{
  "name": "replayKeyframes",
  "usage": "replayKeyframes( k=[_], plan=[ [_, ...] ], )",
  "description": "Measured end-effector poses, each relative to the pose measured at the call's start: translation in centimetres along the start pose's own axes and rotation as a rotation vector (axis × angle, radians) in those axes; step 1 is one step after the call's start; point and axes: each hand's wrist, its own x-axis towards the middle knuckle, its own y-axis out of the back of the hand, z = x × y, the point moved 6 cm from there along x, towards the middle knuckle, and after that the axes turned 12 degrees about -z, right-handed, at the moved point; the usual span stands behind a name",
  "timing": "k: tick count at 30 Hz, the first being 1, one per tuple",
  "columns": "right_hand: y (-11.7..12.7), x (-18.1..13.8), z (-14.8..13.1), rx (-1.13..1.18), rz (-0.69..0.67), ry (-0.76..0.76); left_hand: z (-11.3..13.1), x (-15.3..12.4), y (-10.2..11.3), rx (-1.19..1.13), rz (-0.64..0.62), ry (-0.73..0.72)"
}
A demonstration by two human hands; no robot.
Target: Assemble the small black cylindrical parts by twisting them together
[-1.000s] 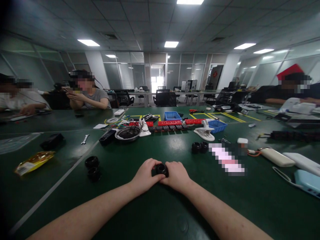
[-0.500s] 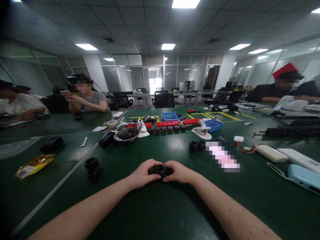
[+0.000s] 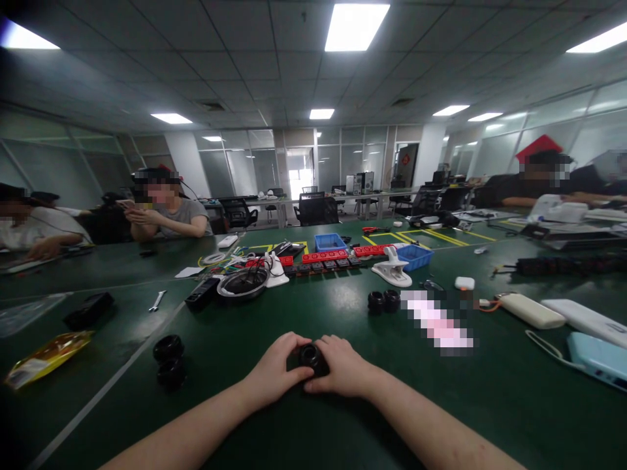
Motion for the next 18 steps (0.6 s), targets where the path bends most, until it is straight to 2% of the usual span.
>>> replayKeyframes(
  k=[2,4,9,11,15,18],
  plan=[
    [0.0,0.0,0.4,0.121,-0.098,0.090,0.0,0.1,0.1,-0.041,-0.039,-0.036],
    [0.1,0.1,0.9,0.199,-0.135,0.129,0.0,0.1,0.2,-0.071,-0.053,-0.048],
    [-0.3,0.7,1.9,0.283,-0.081,0.074,-0.1,0.1,-0.2,-0.073,-0.011,-0.009],
    [-0.6,0.9,1.7,0.218,-0.035,0.029,-0.2,-0.1,-0.4,-0.041,0.045,0.041],
    [-0.3,0.7,0.6,-0.057,0.129,-0.094,0.0,-0.7,-0.3,0.058,0.163,0.127],
    [-0.1,0.3,-0.1,-0.178,0.174,-0.141,0.2,-0.8,0.0,0.087,0.166,0.114]
  ],
)
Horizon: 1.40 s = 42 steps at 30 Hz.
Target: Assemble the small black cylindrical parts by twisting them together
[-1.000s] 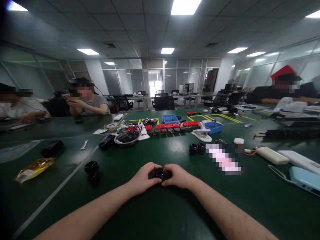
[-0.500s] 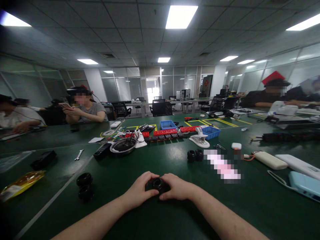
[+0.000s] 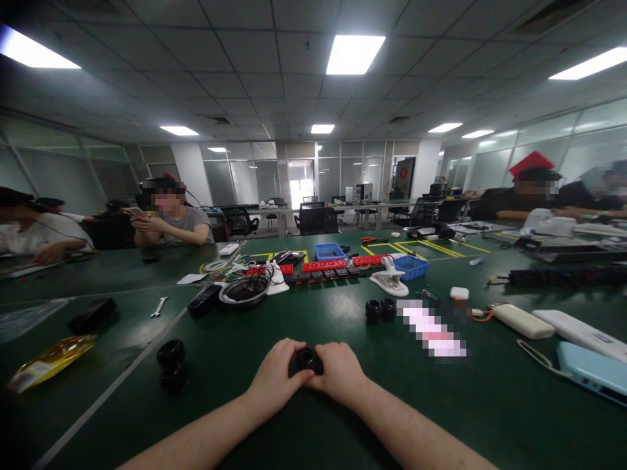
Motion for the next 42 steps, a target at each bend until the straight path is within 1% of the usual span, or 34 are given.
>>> replayKeyframes(
  k=[3,7,9,11,13,15,18,21,23,26,28,31,33,35,38,42],
  plan=[
    [0.2,-0.3,0.0,0.025,-0.025,0.053,0.2,0.2,0.1,-0.021,-0.089,-0.081],
    [0.0,-0.5,0.4,0.220,-0.174,0.195,0.4,0.3,0.3,-0.071,-0.180,-0.181],
    [0.2,-0.5,0.6,0.302,-0.212,0.244,0.5,0.3,0.4,-0.093,-0.202,-0.197],
    [0.2,-0.4,0.9,0.347,-0.226,0.255,0.6,0.3,0.3,-0.115,-0.221,-0.203],
    [0.0,-0.2,1.1,0.358,-0.234,0.216,0.6,0.3,0.1,-0.129,-0.229,-0.195],
    [-0.4,0.0,1.2,0.324,-0.218,0.141,0.4,0.3,-0.1,-0.127,-0.213,-0.162],
    [-0.7,0.1,0.9,0.181,-0.132,0.033,-0.1,0.3,-0.3,-0.105,-0.119,-0.061],
    [-0.8,0.1,0.2,0.046,-0.066,-0.015,-0.4,0.2,-0.3,-0.090,-0.055,-0.001],
    [-0.7,0.0,-0.2,0.021,-0.049,0.000,-0.3,0.2,-0.3,-0.091,-0.064,-0.008],
    [-0.4,0.0,-0.1,0.089,-0.060,0.080,-0.1,0.4,-0.3,-0.100,-0.114,-0.062],
    [-0.2,0.1,0.3,0.167,-0.112,0.140,0.0,0.5,-0.3,-0.110,-0.149,-0.105],
    [-0.1,0.1,0.9,0.280,-0.208,0.238,0.0,0.5,-0.2,-0.119,-0.167,-0.121],
    [0.0,0.1,1.2,0.330,-0.228,0.278,0.0,0.4,-0.2,-0.118,-0.165,-0.120],
    [0.0,0.0,1.4,0.354,-0.223,0.269,0.2,0.3,-0.2,-0.116,-0.163,-0.118],
    [-0.4,0.0,1.5,0.344,-0.192,0.188,0.3,0.2,-0.4,-0.107,-0.145,-0.079],
    [-0.5,0.0,0.8,0.203,-0.097,0.063,-0.1,0.1,-0.5,-0.087,-0.079,0.028]
  ],
)
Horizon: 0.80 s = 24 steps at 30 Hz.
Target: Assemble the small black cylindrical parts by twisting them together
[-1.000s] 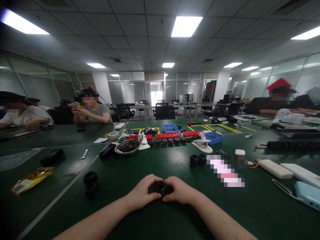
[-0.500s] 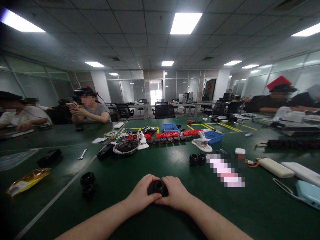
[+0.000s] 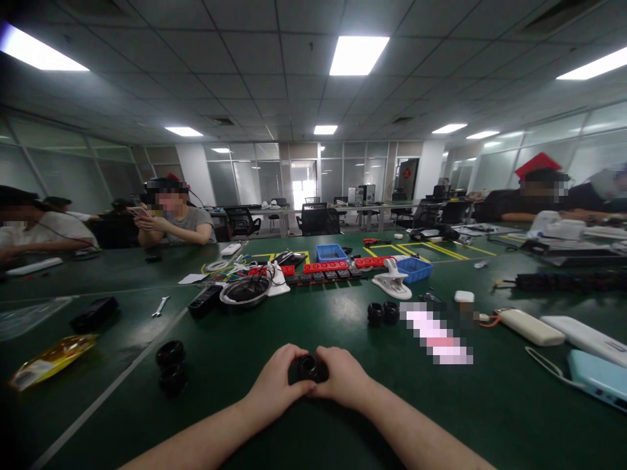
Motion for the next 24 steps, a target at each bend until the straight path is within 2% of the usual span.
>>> replayKeyframes(
  k=[2,5,10,15,18,21,24],
  plan=[
    [0.0,-0.1,-0.5,-0.087,0.041,-0.023,-0.2,0.0,0.0,0.006,0.023,0.024],
    [0.1,-0.2,-0.9,-0.120,0.043,-0.002,-0.2,0.1,0.2,-0.003,0.006,-0.027],
    [0.5,-0.4,-0.4,0.059,-0.113,0.131,0.1,0.4,0.2,-0.019,-0.092,-0.153],
    [0.7,-0.1,0.4,0.177,-0.177,0.198,0.2,0.4,0.1,-0.042,-0.083,-0.134],
    [0.2,0.2,0.7,0.153,-0.124,0.095,0.1,0.3,-0.1,-0.037,-0.044,-0.083],
    [-0.1,0.2,0.4,-0.001,-0.011,-0.008,-0.1,0.3,-0.2,-0.008,0.019,-0.021],
    [-0.1,0.0,-0.5,-0.138,0.074,-0.018,-0.3,0.2,0.0,-0.001,0.045,-0.009]
  ],
)
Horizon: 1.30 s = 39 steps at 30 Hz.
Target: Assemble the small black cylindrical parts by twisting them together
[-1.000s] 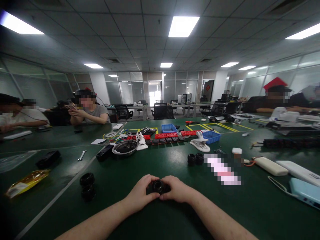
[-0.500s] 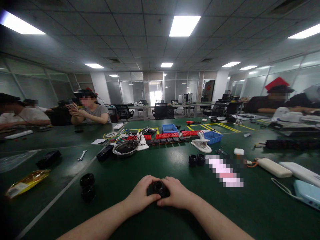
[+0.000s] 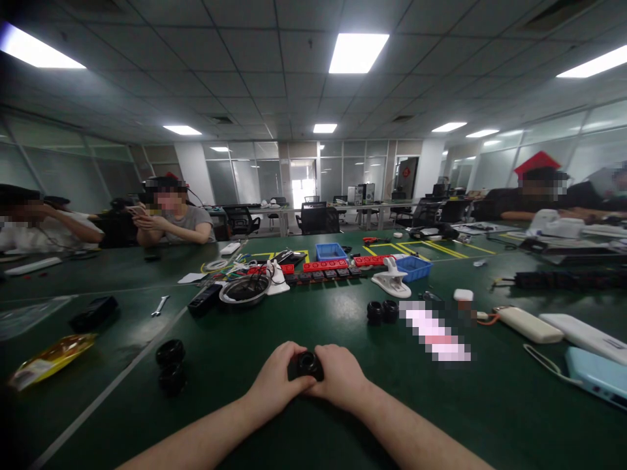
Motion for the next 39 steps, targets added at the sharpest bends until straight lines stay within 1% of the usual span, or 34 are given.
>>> replayKeyframes(
  k=[2,4,6,9,13,16,19,24,27,30,35,37,39],
  plan=[
    [0.1,-0.1,-0.3,-0.023,0.007,0.024,0.0,0.0,0.1,0.003,-0.020,-0.023],
    [0.3,-0.3,-0.4,-0.009,-0.016,0.051,0.0,0.1,0.1,0.022,-0.052,-0.061],
    [0.4,-0.4,-0.2,0.029,-0.057,0.069,0.1,0.0,0.2,0.040,-0.072,-0.097],
    [0.7,-0.6,0.2,0.103,-0.114,0.109,0.1,-0.1,0.4,0.030,-0.069,-0.123],
    [0.9,-0.6,0.5,0.203,-0.154,0.197,0.5,-0.1,0.6,0.011,-0.090,-0.175],
    [0.7,-0.3,0.9,0.259,-0.170,0.219,0.7,0.1,0.5,0.004,-0.113,-0.174],
    [0.5,-0.1,1.1,0.233,-0.154,0.166,0.7,0.2,0.4,0.002,-0.087,-0.115],
    [0.4,0.1,0.2,-0.002,-0.055,0.030,0.3,0.1,0.2,0.023,0.000,0.026],
    [0.3,0.2,-0.2,-0.065,-0.004,-0.010,0.3,0.1,0.2,0.029,0.006,0.042],
    [0.2,0.1,-0.2,0.017,-0.011,0.040,0.5,0.1,0.4,0.023,-0.027,-0.004],
    [0.4,-0.3,0.6,0.247,-0.146,0.173,0.9,0.0,0.5,0.007,-0.112,-0.121],
    [0.3,-0.3,1.0,0.318,-0.193,0.185,1.1,-0.1,0.4,0.000,-0.136,-0.145],
    [0.2,-0.2,1.2,0.341,-0.208,0.164,1.3,-0.1,0.4,0.000,-0.147,-0.143]
  ],
)
